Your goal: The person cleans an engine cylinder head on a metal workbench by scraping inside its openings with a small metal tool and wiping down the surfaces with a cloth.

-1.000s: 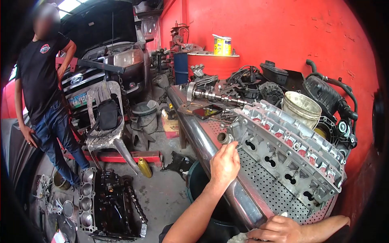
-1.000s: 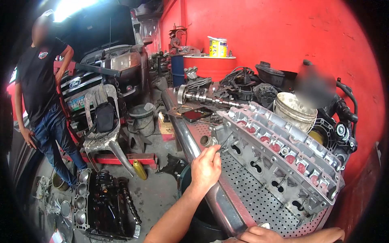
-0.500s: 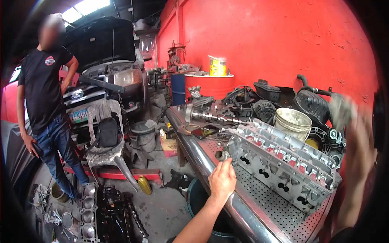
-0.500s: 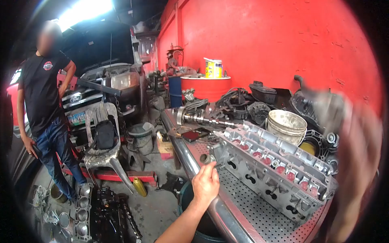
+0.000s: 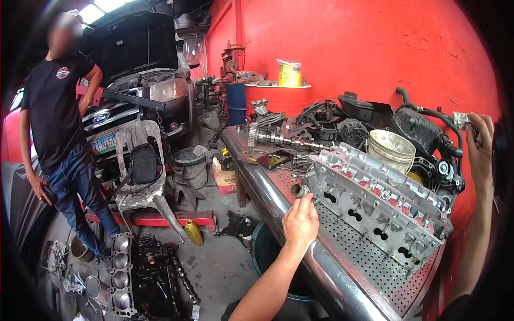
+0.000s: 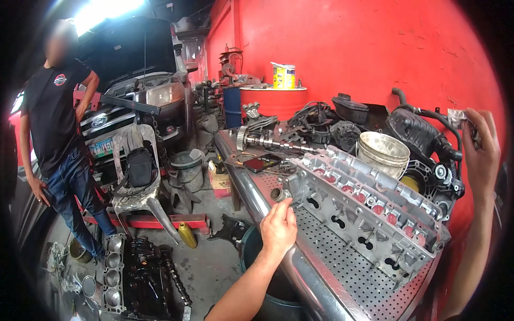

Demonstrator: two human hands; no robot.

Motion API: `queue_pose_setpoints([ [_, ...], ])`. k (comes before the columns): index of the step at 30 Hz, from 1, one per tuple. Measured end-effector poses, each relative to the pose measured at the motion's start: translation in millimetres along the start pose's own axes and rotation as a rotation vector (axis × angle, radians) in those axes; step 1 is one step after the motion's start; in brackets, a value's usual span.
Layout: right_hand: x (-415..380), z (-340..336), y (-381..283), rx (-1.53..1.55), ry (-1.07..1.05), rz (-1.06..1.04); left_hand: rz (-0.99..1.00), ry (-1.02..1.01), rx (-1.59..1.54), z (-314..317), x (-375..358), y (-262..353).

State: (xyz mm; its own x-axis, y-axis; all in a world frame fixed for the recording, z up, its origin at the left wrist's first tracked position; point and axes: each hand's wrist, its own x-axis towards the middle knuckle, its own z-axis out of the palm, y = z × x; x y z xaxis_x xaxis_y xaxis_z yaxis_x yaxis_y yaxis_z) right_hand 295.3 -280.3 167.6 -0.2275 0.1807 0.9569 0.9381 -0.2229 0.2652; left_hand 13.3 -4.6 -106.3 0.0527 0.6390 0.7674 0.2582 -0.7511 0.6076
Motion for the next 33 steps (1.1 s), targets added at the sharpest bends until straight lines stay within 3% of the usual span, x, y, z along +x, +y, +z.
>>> queue_pose_setpoints([
  [8, 6.6, -10.2, -33.7, 0.017, 0.027, -0.093, 0.031, 0.023, -0.011, 2.4, 0.3, -2.7],
  [11, 59.3, -8.5, -41.6, -0.267, 0.275, -0.41, 0.024, 0.016, -0.01, 0.5, 0.4, 0.2],
  [12, 72.1, -13.8, -20.6, -0.276, 0.22, -0.427, 0.017, 0.016, -0.007, -0.4, 1.8, 0.9],
  [14, 88.1, -10.6, 30.6, -0.281, 0.156, -0.441, 0.016, 0.008, -0.005, -0.5, 3.0, 0.2],
  [15, 92.4, -7.1, 62.7, -0.073, 0.187, -0.257, 0.023, 0.012, -0.005, -0.3, 3.3, -0.1],
  [18, 97.1, -14.0, 73.5, -0.112, 0.193, -0.094, 0.029, 0.006, -0.01, -0.2, 1.7, -0.6],
  [21, 79.7, -4.9, 58.3, 0.179, 0.187, -0.161, 0.03, 0.007, -0.016, -0.7, 1.7, -1.4],
  [28, 64.8, -12.4, 8.1, 0.032, 0.16, -0.292, 0.041, 0.017, -0.02, 0.7, 1.7, -2.4],
  [31, 66.0, -20.1, -4.2, -0.115, 0.152, -0.443, 0.04, 0.015, -0.026, -0.8, -0.4, -1.5],
  [33, 66.1, -19.2, -3.4, -0.063, 0.168, -0.403, 0.054, 0.023, -0.029, 1.3, 6.0, -0.4],
])
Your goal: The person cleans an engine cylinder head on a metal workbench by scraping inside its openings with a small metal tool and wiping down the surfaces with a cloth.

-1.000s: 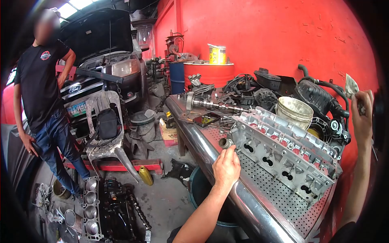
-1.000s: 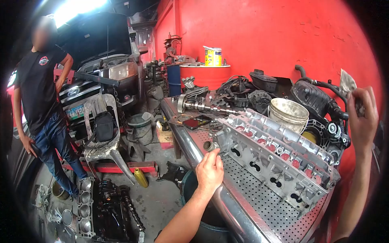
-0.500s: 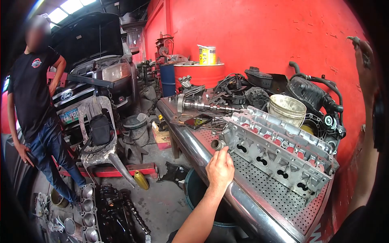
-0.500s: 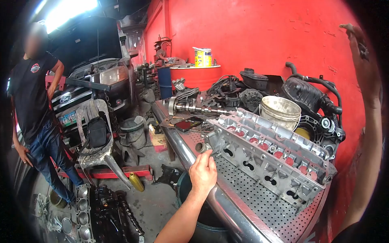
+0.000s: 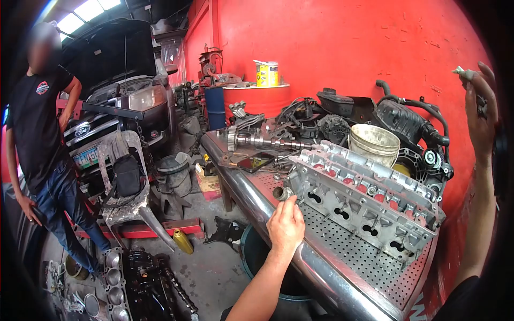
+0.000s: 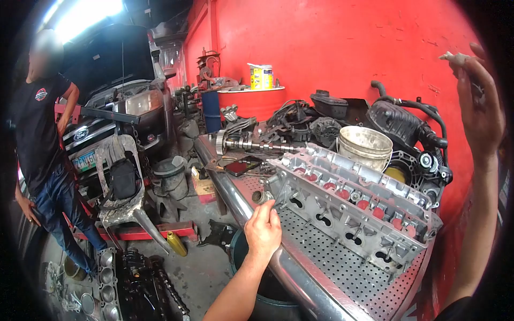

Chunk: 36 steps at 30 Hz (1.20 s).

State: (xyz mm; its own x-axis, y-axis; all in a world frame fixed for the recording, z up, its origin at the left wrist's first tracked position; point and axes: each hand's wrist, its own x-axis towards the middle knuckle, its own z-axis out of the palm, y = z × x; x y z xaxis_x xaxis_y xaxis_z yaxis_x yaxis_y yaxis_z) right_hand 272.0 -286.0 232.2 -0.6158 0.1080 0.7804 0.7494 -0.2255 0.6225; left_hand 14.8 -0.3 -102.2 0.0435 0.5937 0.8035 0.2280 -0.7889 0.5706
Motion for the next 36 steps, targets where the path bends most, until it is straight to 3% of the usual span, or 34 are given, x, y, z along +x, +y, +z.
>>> queue_pose_setpoints([
  [1, -0.1, 2.5, 1.3, 0.016, 0.009, 0.015, -0.011, -0.008, -0.011, -1.0, -2.7, -0.1],
  [4, -14.3, 19.9, 19.5, 0.184, 0.043, 0.323, -0.018, -0.017, -0.003, -2.0, -4.4, -1.8],
  [5, -22.8, 21.3, 29.2, 0.165, -0.211, 0.502, -0.01, -0.012, 0.004, -1.4, -4.2, -1.7],
  [7, -37.9, 28.7, 36.1, 0.151, -0.463, 0.657, -0.021, 0.002, 0.01, -1.3, -5.2, -0.5],
  [11, -58.6, 36.3, -3.9, 0.238, -0.238, 0.534, -0.011, -0.01, -0.006, -3.0, -3.3, -2.4],
  [14, -52.3, 26.9, -23.2, 0.418, -0.333, 0.753, -0.004, 0.02, -0.014, -2.6, -3.5, 0.6],
  [21, -31.1, 18.3, -5.6, 0.533, -0.331, 0.833, -0.048, -0.021, -0.032, -1.0, -4.8, -1.7],
  [22, -25.8, 24.2, -7.9, 0.781, -0.329, 0.871, -0.038, -0.015, -0.024, -1.3, -4.6, -2.2],
  [25, -9.4, 47.1, -49.3, 1.113, -0.401, 0.916, -0.045, -0.018, -0.013, -1.6, -3.8, -0.8],
  [27, 12.8, 49.4, -117.5, 1.349, -0.762, 0.805, -0.042, -0.008, -0.014, 0.4, -3.6, -0.4],
  [30, 36.2, 36.2, -226.7, 1.54, -1.442, 0.178, -0.051, -0.001, 0.0, -3.2, -2.7, -0.2],
  [31, 31.7, 24.4, -258.3, 1.567, -1.534, -0.024, -0.065, -0.007, -0.01, -2.7, -3.3, 0.8],
  [33, 10.2, -4.4, -313.8, 1.531, -1.497, -0.275, -0.014, 0.013, -0.015, -4.3, -2.8, 1.5],
  [36, -24.0, -17.6, -362.1, 1.612, -1.551, -0.478, 0.002, 0.011, -0.043, -1.7, -3.3, -0.2],
])
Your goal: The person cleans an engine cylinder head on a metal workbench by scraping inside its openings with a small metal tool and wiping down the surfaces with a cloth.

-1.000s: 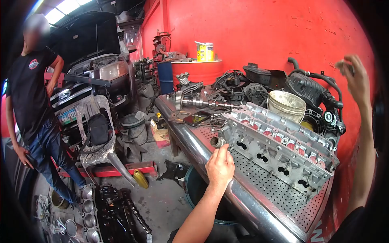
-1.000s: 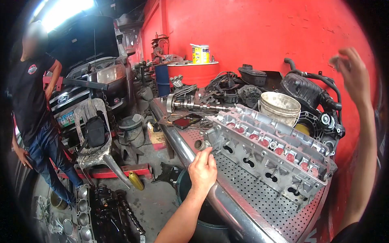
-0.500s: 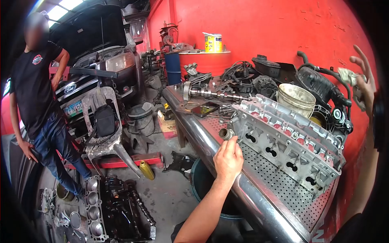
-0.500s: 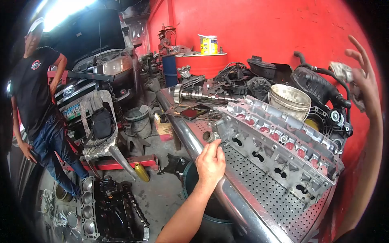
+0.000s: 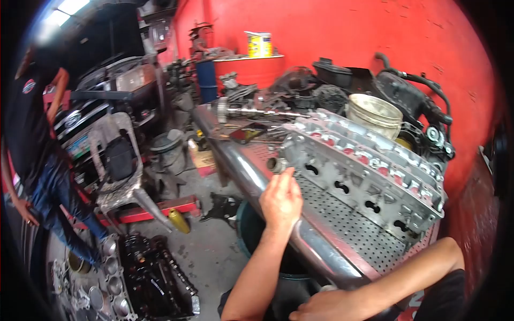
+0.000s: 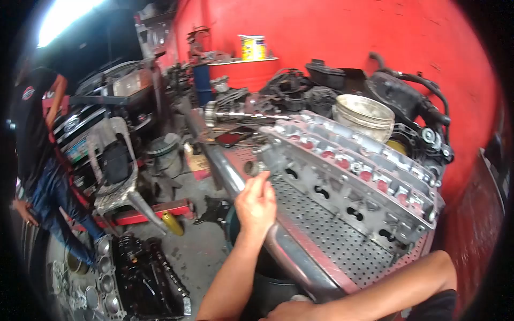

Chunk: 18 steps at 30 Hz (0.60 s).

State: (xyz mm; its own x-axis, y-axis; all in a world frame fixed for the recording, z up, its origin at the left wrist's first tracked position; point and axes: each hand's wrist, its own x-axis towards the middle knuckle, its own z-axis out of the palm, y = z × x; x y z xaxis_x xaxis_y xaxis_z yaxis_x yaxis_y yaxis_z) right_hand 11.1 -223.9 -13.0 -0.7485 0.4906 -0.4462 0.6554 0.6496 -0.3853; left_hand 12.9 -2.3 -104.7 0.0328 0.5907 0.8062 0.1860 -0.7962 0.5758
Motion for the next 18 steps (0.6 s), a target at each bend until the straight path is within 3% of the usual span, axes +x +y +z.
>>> queue_pose_setpoints([
  [5, 37.9, 35.9, 33.6, -0.001, 0.038, -0.024, 0.019, -0.035, 0.022, -2.3, 1.1, -0.5],
  [7, 40.6, 39.6, 45.7, -0.025, -0.017, 0.118, 0.043, -0.043, 0.027, -1.9, 0.8, -1.1],
  [8, 52.7, 42.5, 51.7, 0.147, -0.139, 0.275, 0.047, -0.038, 0.024, -1.0, 1.2, -0.5],
  [14, 35.6, 30.2, 44.7, 0.005, -0.049, 0.144, 0.026, -0.061, 0.082, 0.6, 1.9, 0.0],
  [18, 34.3, 28.3, 44.3, 0.016, -0.089, 0.139, -0.021, -0.148, -0.048, -1.8, 4.4, -3.6],
])
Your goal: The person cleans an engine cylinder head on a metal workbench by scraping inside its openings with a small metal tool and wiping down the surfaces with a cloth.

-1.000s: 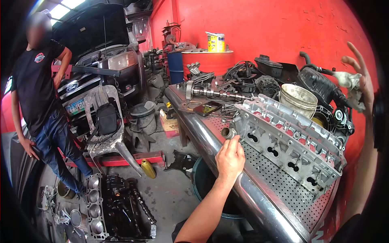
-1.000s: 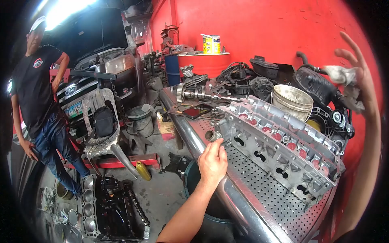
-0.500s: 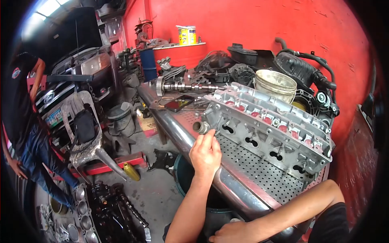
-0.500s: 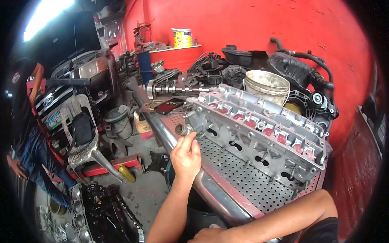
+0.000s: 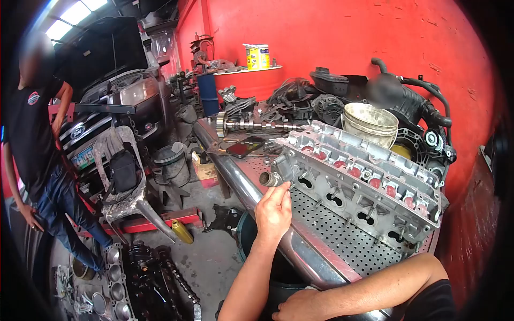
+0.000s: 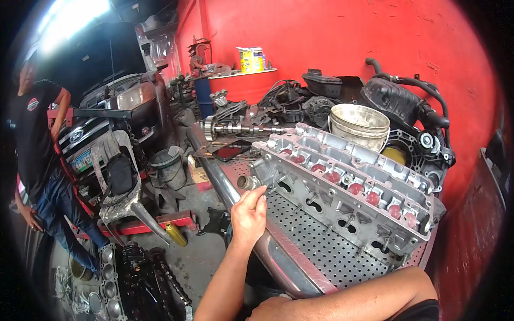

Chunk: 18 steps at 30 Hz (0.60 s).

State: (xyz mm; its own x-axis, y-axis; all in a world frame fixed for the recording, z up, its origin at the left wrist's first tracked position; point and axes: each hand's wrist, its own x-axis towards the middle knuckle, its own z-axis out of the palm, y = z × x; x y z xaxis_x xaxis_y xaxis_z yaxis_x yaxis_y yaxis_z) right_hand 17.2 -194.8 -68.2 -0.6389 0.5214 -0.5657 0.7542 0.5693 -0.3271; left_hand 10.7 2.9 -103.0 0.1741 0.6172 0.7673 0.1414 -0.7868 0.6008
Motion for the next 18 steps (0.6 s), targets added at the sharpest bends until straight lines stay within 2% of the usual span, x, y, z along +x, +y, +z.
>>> queue_pose_setpoints([
  [1, 0.0, 0.1, 0.8, -0.003, 0.005, -0.009, -0.057, -0.029, -0.083, -2.3, 0.3, -0.7],
  [5, 7.0, 9.9, 3.7, -0.032, 0.05, -0.04, -0.114, 0.057, 0.071, 0.0, 3.8, -1.9],
  [7, 4.8, 3.8, 2.0, -0.031, 0.031, -0.032, -0.107, 0.021, -0.073, 4.5, 0.4, -10.5],
  [9, 0.8, -4.4, -3.1, -0.024, 0.014, -0.018, -0.465, -0.121, -0.249, -6.3, 6.8, -0.8],
  [11, -1.8, -10.3, -8.3, -0.079, -0.05, 0.043, -0.31, -0.006, -0.08, 4.7, 3.8, -8.7],
  [12, 6.7, -2.7, -1.6, -0.008, -0.075, 0.034, -0.314, -0.005, -0.081, 5.9, 3.1, -5.5],
  [14, 14.2, 12.2, 5.1, -0.07, -0.061, 0.02, -0.082, 0.085, 0.089, 6.6, 0.6, 0.3],
  [16, 11.6, 23.8, 8.2, -0.163, 0.066, -0.047, -0.083, 0.077, 0.084, 5.7, -0.8, -0.9],
  [18, 8.5, 23.2, 7.9, -0.149, 0.107, -0.092, -0.121, 0.044, 0.073, 3.3, -1.3, 4.4],
])
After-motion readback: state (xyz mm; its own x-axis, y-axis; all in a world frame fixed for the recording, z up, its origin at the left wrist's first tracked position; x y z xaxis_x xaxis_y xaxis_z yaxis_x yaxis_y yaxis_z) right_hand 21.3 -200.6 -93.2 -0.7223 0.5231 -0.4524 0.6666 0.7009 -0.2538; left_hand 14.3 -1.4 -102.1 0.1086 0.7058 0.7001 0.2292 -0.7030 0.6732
